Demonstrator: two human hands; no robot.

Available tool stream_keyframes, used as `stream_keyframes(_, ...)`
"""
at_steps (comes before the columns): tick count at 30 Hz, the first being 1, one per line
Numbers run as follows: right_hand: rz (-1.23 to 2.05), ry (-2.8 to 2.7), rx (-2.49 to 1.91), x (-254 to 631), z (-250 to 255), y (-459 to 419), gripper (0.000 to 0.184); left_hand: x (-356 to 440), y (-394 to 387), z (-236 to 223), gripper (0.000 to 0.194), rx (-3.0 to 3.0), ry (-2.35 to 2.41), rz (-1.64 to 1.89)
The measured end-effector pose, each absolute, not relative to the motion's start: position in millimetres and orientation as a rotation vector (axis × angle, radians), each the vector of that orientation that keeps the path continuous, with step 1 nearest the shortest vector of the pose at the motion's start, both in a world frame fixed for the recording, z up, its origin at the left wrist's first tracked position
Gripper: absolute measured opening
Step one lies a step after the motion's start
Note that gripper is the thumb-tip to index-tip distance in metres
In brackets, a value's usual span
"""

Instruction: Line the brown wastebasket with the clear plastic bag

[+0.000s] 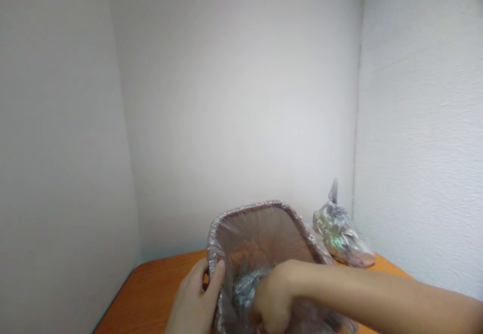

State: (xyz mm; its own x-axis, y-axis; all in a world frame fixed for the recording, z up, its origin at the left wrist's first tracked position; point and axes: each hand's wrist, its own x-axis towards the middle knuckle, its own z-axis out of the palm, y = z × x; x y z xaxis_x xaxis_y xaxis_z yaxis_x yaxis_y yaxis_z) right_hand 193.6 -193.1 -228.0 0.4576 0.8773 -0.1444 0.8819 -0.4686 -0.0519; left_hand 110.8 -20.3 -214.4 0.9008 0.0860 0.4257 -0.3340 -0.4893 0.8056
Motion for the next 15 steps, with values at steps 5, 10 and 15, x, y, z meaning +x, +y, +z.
stream_keyframes(5, -0.236, 1.426, 2.718, 145, -183, -222, 0.013, 118, -14, -220, 0.061, 1.982, -0.15, 0.526)
stream_keyframes(10, 0.624, 1.422, 3.082, 92, -140, -274, 0.029, 119, -1, -215, 0.063, 1.944, -0.07, 0.541)
stream_keyframes(15, 1.4, 1.249, 3.235, 77, -145, -339, 0.033, 139, 5, -190, 0.059, 1.875, -0.056, 0.45)
